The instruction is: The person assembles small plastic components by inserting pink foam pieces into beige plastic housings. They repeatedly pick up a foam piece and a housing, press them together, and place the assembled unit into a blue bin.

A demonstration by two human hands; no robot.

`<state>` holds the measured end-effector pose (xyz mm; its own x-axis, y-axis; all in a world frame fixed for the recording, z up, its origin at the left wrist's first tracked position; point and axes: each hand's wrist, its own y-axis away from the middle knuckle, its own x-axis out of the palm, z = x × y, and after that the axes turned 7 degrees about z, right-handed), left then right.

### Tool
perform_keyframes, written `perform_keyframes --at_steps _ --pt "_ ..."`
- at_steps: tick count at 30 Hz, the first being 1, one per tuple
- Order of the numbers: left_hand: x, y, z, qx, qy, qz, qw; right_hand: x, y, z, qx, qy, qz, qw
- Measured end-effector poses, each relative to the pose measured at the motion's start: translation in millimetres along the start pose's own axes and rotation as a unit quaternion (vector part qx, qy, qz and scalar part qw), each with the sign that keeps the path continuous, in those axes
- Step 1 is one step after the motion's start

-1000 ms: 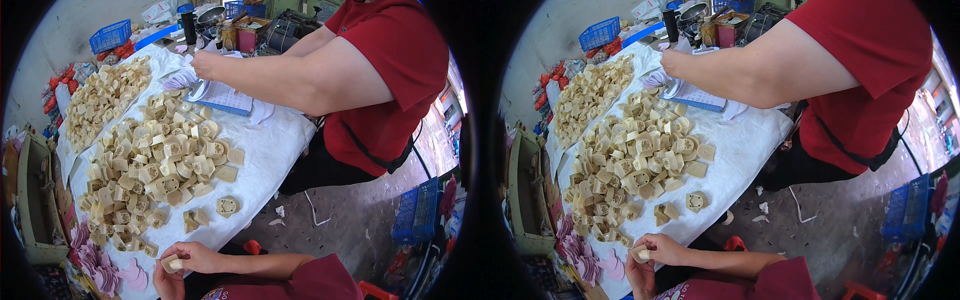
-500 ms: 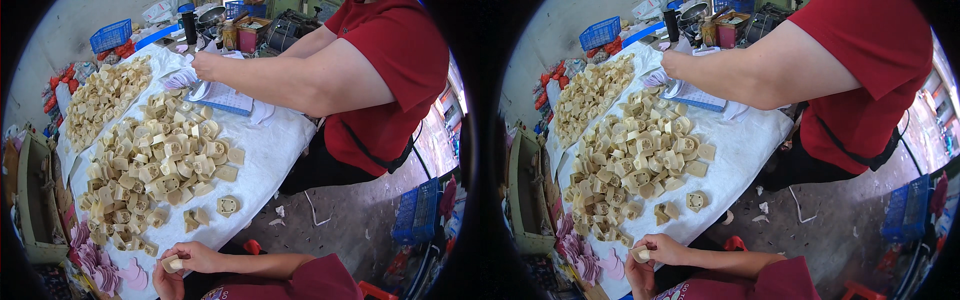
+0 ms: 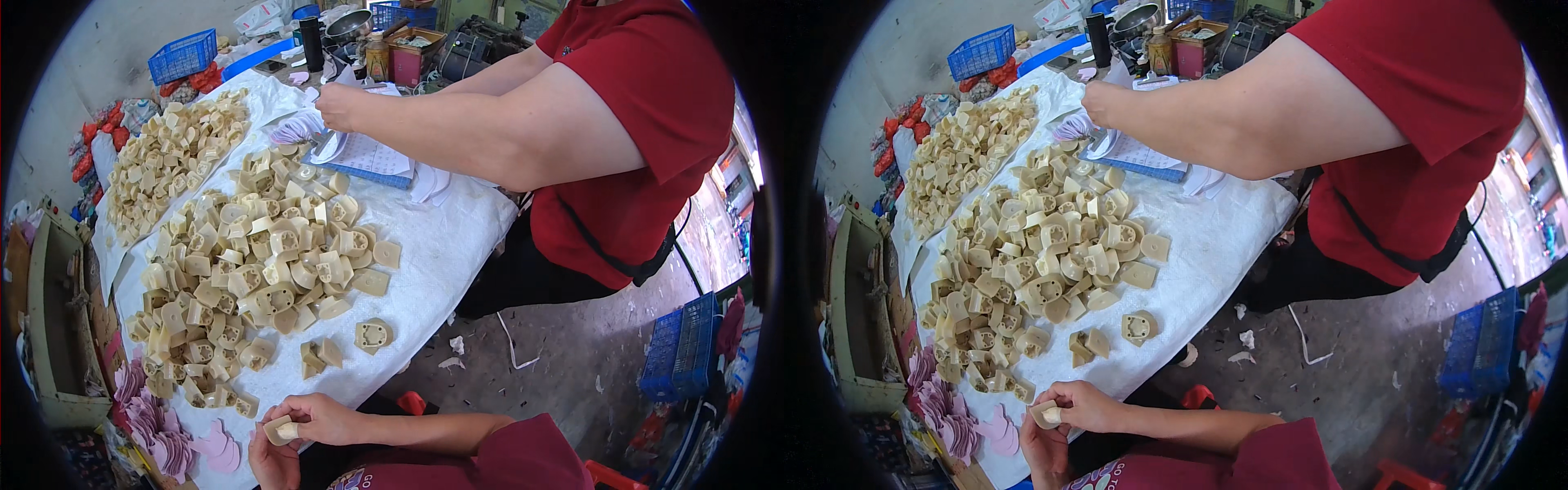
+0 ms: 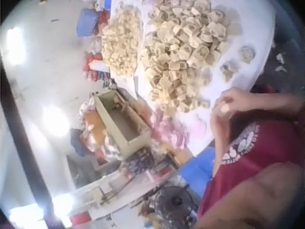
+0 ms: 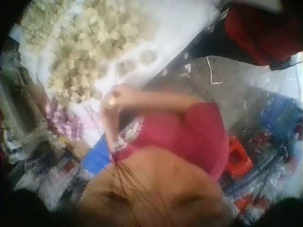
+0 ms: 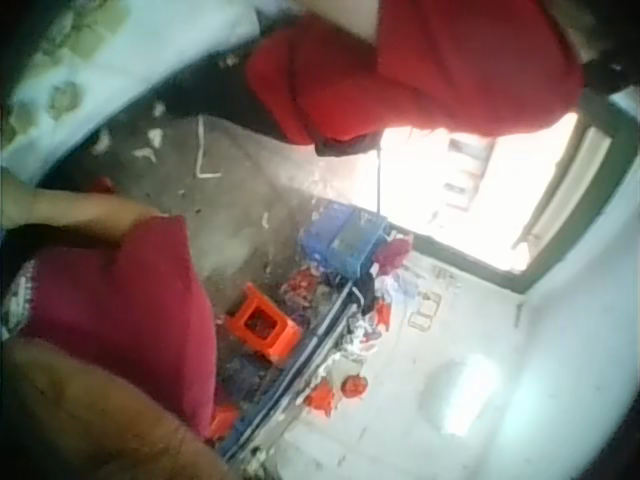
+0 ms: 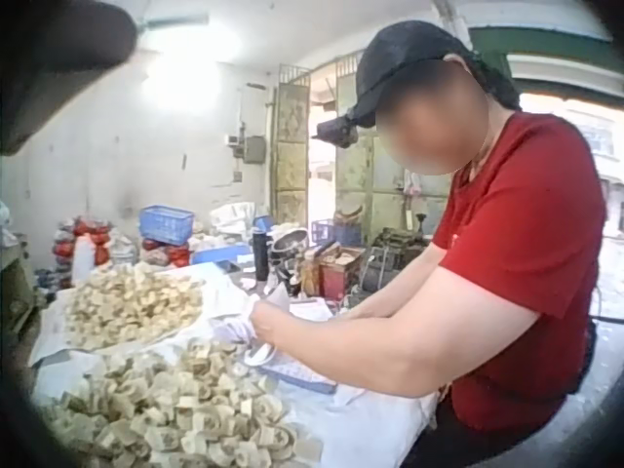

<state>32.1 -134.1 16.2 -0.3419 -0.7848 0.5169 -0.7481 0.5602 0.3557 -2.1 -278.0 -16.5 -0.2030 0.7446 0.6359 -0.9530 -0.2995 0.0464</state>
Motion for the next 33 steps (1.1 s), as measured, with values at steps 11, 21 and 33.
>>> perform_keyframes --at_steps 11,21,33 --pt "-3 2 -2 -0.007 0.001 0.002 1.0 2 0 4 0.018 0.001 0.008 1.0" --pt "-3 1 0 -0.023 0.015 -0.012 1.0 -14 7 21 -0.043 0.111 -0.02 0.993" --pt "-7 1 1 -0.045 0.005 -0.038 0.998 -193 8 195 -0.215 0.39 -0.422 0.79"
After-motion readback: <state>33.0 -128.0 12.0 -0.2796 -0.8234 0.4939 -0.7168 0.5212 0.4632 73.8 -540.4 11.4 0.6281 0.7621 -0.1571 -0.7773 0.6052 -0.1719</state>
